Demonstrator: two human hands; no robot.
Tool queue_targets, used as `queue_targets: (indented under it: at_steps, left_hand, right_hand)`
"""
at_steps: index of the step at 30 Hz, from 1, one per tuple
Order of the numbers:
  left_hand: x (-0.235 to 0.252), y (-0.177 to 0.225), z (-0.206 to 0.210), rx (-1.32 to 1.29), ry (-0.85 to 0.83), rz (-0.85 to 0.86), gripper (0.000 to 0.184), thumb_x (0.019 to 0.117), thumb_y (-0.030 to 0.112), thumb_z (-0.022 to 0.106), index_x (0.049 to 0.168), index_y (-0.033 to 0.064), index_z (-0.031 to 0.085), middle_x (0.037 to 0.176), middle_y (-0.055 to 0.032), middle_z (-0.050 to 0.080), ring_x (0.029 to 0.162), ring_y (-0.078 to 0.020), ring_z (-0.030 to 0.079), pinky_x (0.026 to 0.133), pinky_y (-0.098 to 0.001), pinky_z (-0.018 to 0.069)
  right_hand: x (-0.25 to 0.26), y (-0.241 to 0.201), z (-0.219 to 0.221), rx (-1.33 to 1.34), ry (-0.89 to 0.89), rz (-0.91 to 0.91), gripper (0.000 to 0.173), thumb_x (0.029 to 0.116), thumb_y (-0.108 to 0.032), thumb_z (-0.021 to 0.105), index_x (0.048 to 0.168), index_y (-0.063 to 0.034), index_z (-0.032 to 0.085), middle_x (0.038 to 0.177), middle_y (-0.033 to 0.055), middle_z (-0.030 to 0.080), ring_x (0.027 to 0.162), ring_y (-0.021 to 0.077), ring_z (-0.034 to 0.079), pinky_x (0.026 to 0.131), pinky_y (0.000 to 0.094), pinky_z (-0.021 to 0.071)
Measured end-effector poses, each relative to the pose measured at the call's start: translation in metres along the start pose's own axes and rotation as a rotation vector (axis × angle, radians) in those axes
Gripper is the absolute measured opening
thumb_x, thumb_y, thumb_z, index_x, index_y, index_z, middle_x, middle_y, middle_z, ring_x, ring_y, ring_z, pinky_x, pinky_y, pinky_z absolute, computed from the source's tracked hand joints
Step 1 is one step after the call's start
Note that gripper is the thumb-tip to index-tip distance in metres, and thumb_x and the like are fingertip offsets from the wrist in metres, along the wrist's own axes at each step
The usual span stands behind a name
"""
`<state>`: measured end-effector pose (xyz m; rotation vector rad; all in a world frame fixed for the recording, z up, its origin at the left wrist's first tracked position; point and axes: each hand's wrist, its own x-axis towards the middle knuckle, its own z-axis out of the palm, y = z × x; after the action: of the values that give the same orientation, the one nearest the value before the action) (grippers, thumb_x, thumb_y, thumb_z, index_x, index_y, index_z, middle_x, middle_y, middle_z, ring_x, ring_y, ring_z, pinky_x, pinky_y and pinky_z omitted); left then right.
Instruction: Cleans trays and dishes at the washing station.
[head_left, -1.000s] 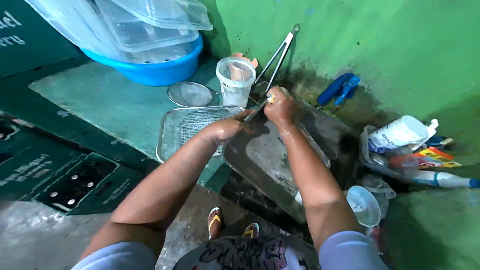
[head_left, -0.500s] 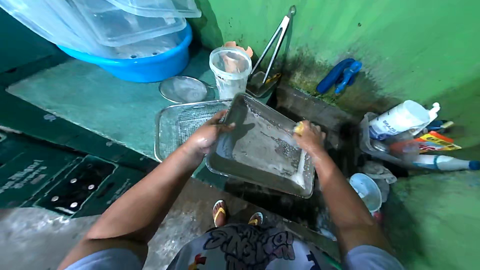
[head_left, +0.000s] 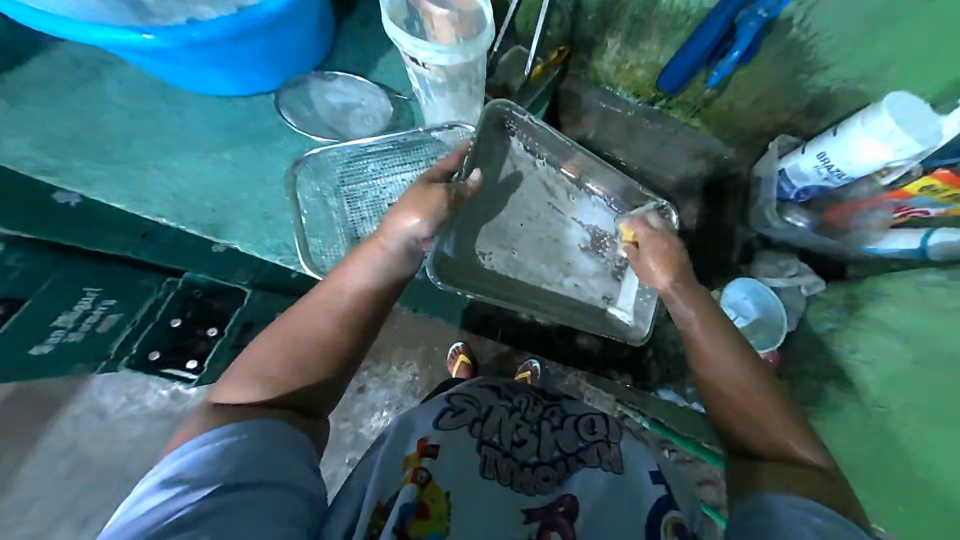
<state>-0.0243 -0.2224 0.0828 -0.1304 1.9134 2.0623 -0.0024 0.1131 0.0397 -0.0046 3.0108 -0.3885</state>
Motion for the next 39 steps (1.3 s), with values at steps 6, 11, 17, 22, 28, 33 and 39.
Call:
queue_targets:
  at_steps: [6,11,17,22,28,33,39]
  left_hand:
    - [0.019,0.002,0.004,-0.010,0.048,-0.064,0.051,0.1067,0.024,0.055,0.156,0.0261,0.041,0.127,-0.0028,0.067,0.099,-0.0095,0.070,0.083,-0.0294,0.0598]
    - [0.026,0.000,0.006,0.002,0.060,-0.061,0.048,0.1064,0.022,0.055,0.153,0.0269,0.045,0.129,-0.0023,0.066,0.101,-0.0097,0.069,0.085,-0.0295,0.0592]
    - [0.028,0.001,0.008,0.023,0.051,-0.060,0.051,0.1067,0.026,0.055,0.156,0.0280,0.041,0.131,-0.0035,0.065,0.102,-0.0105,0.069,0.086,-0.0304,0.0593]
    - [0.025,-0.002,0.021,0.096,0.051,-0.010,0.053,0.1082,0.025,0.052,0.159,0.0274,0.038,0.142,-0.0044,0.060,0.110,-0.0109,0.067,0.092,-0.0321,0.0573]
    - [0.008,-0.002,0.028,0.184,0.100,0.074,0.057,0.1075,0.022,0.053,0.161,0.0228,0.034,0.151,-0.0040,0.054,0.121,-0.0093,0.063,0.100,-0.0307,0.0535]
    - [-0.002,-0.008,0.019,0.118,0.136,0.064,0.055,0.1079,0.023,0.053,0.160,0.0259,0.036,0.154,-0.0016,0.051,0.125,-0.0085,0.060,0.102,-0.0309,0.0524]
    - [-0.002,-0.014,0.020,0.011,0.174,0.005,0.052,0.1083,0.024,0.051,0.158,0.0285,0.039,0.143,-0.0023,0.059,0.111,-0.0099,0.066,0.092,-0.0316,0.0567]
  right_hand:
    - [-0.044,0.004,0.013,0.025,-0.226,-0.020,0.056,0.0940,0.012,0.053,0.143,-0.0136,0.062,0.145,0.0156,0.060,0.133,0.0395,0.057,0.110,0.0588,0.0452]
    - [-0.070,-0.001,0.013,0.200,-0.286,0.097,0.035,0.0958,-0.003,0.067,0.129,-0.0009,0.060,0.119,0.0226,0.068,0.108,0.0380,0.069,0.095,0.0575,0.0549]
    - [-0.064,-0.052,0.022,0.477,-0.314,-0.040,0.020,0.0948,-0.003,0.067,0.114,-0.0043,0.074,0.128,0.0177,0.063,0.112,0.0278,0.065,0.095,0.0445,0.0565]
    - [-0.018,-0.146,0.031,0.642,-0.223,-0.436,0.032,0.0935,0.004,0.059,0.123,0.0000,0.072,0.137,0.0228,0.058,0.124,0.0312,0.059,0.103,0.0431,0.0518]
    - [0.052,-0.140,0.018,0.322,0.142,-0.249,0.027,0.0982,-0.010,0.058,0.122,-0.0073,0.071,0.139,0.0181,0.060,0.131,0.0395,0.054,0.107,0.0547,0.0469]
    - [0.038,-0.026,0.018,0.221,0.039,0.010,0.033,0.0972,-0.016,0.062,0.129,-0.0065,0.064,0.141,0.0227,0.054,0.127,0.0430,0.056,0.102,0.0623,0.0493]
    - [-0.031,-0.007,0.028,0.344,-0.224,-0.037,0.044,0.0835,-0.002,0.078,0.125,-0.0074,0.064,0.137,0.0232,0.053,0.115,0.0381,0.062,0.091,0.0550,0.0570]
